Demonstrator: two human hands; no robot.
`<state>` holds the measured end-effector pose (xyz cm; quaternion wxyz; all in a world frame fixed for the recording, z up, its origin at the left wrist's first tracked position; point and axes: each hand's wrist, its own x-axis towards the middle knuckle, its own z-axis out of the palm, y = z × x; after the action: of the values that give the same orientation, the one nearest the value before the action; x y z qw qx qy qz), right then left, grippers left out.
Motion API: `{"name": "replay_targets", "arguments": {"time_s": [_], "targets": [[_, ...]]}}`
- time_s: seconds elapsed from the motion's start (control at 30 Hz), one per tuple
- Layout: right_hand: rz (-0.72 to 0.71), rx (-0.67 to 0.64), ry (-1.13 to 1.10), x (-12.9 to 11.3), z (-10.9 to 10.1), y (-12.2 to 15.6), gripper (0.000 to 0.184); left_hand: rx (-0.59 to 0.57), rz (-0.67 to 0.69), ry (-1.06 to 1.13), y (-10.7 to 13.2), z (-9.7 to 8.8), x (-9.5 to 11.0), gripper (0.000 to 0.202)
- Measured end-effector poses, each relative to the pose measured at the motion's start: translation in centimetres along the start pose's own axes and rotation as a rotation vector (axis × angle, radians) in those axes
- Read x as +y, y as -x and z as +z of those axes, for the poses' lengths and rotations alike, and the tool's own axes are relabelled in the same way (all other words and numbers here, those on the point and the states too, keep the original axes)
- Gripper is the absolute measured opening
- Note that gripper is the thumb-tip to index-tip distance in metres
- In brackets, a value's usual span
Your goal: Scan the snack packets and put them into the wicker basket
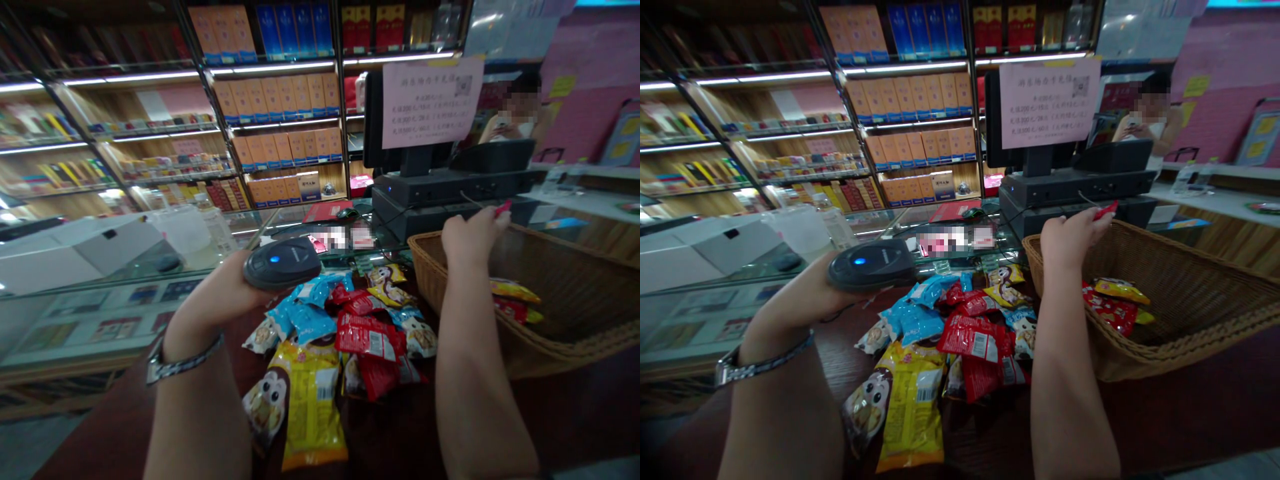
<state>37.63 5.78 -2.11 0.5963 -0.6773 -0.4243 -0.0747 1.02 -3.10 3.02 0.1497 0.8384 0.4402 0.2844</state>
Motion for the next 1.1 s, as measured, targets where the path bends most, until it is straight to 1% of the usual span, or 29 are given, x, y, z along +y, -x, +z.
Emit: {"name": "replay_targets", "arguments": {"time_s": [0.03,0.07,0.1,0.17,0.2,0.23,0.27,0.33,0.37,0.43,0.5,0.57,0.6,0.67,0.73,0.8,0.9,1.0,1.03,1.1], "targets": [[0.095,0.017,0.007,-0.3,0.1,0.2,0.075,0.001,0.007,-0.012,0.0,0.0,0.0,0.035],[0.157,0.034,0.014,-0.6,0.1,0.5,0.08,0.002,0.015,-0.025,0.0,0.0,0.0,0.034],[0.173,0.052,0.012,-1.0,0.1,0.6,0.081,0.004,0.017,-0.035,0.0,0.0,0.0,0.034],[0.056,0.024,-0.025,-1.7,0.2,0.9,0.075,0.019,0.002,-0.037,0.1,-0.1,0.0,0.036],[-0.025,-0.02,-0.06,-2.0,0.3,1.0,0.069,0.028,-0.012,-0.03,0.2,-0.1,0.0,0.037],[-0.108,-0.097,-0.102,-2.3,0.5,1.2,0.062,0.036,-0.027,-0.023,0.2,-0.2,-0.1,0.036],[-0.187,-0.205,-0.149,-2.7,0.9,1.5,0.055,0.035,-0.042,-0.018,0.3,-0.2,-0.1,0.033],[-0.316,-0.467,-0.236,-3.6,2.1,2.6,0.045,0.025,-0.066,-0.014,0.4,-0.3,-0.1,0.028],[-0.368,-0.594,-0.268,-4.0,3.0,3.4,0.043,0.021,-0.076,-0.016,0.4,-0.4,-0.1,0.028],[-0.442,-0.794,-0.284,-4.8,5.1,5.4,0.044,0.029,-0.077,-0.031,0.5,-0.4,-0.1,0.031],[-0.489,-0.93,-0.238,-5.3,7.4,7.6,0.049,0.04,-0.06,-0.049,0.5,-0.5,-0.2,0.035],[-0.545,-1.061,-0.181,-5.3,9.6,9.6,0.052,0.036,-0.044,-0.057,0.6,-0.6,-0.4,0.034],[-0.524,-1.116,-0.151,-5.3,10.5,10.4,0.051,0.035,-0.036,-0.056,0.6,-0.6,-0.4,0.032],[-0.416,-1.198,-0.088,-5.0,11.8,11.6,0.052,0.039,-0.019,-0.051,0.6,-0.7,-0.4,0.029],[-0.308,-1.223,0.005,-4.8,12.4,12.1,0.063,0.051,-0.014,-0.053,0.7,-0.8,-0.4,0.026],[-0.278,-1.235,0.101,-4.7,12.3,12.1,0.068,0.074,-0.006,-0.053,0.8,-0.9,-0.3,0.024],[-0.25,-1.288,0.177,-4.7,11.6,11.4,0.056,0.084,0.028,-0.043,0.9,-1.1,-0.3,0.024],[-0.22,-1.383,0.127,-4.5,10.9,10.6,0.045,0.082,0.027,-0.054,0.9,-1.1,-0.4,0.024],[-0.186,-1.412,0.062,-4.3,10.8,10.3,0.042,0.085,0.022,-0.056,1.0,-1.1,-0.5,0.025],[-0.067,-1.472,-0.164,-3.9,10.6,9.9,0.035,0.085,0.016,-0.05,1.0,-1.1,-0.6,0.026]]}}
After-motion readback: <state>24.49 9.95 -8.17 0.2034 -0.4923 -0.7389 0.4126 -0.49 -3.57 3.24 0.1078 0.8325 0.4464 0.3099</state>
